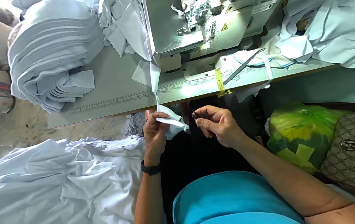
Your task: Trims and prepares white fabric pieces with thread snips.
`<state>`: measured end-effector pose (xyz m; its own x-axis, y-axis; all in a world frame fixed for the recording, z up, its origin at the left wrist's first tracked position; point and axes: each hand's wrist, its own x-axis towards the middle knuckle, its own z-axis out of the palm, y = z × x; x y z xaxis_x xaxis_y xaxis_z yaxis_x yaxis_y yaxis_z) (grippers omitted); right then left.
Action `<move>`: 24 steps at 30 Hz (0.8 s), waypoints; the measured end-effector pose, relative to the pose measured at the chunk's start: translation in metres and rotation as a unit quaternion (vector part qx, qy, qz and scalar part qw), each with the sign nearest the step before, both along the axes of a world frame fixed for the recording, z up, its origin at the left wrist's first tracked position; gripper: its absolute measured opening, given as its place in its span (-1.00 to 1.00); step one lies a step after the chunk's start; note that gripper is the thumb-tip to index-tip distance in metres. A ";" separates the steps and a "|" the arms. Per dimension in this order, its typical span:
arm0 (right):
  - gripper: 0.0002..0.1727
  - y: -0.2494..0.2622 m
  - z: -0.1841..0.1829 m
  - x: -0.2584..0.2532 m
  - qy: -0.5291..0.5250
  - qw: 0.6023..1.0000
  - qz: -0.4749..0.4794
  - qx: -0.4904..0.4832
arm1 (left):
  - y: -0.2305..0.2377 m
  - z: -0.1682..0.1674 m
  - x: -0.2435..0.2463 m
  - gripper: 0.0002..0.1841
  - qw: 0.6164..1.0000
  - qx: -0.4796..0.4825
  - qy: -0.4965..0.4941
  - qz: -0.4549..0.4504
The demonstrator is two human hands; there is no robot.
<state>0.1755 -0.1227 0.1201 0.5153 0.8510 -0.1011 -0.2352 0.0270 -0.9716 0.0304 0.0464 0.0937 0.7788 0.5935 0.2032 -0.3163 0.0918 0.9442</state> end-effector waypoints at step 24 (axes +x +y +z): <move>-0.91 0.001 -0.005 -0.022 0.151 0.988 0.045 0.005 | -0.035 -0.015 -0.003 -0.81 0.981 -0.143 -0.117 0.058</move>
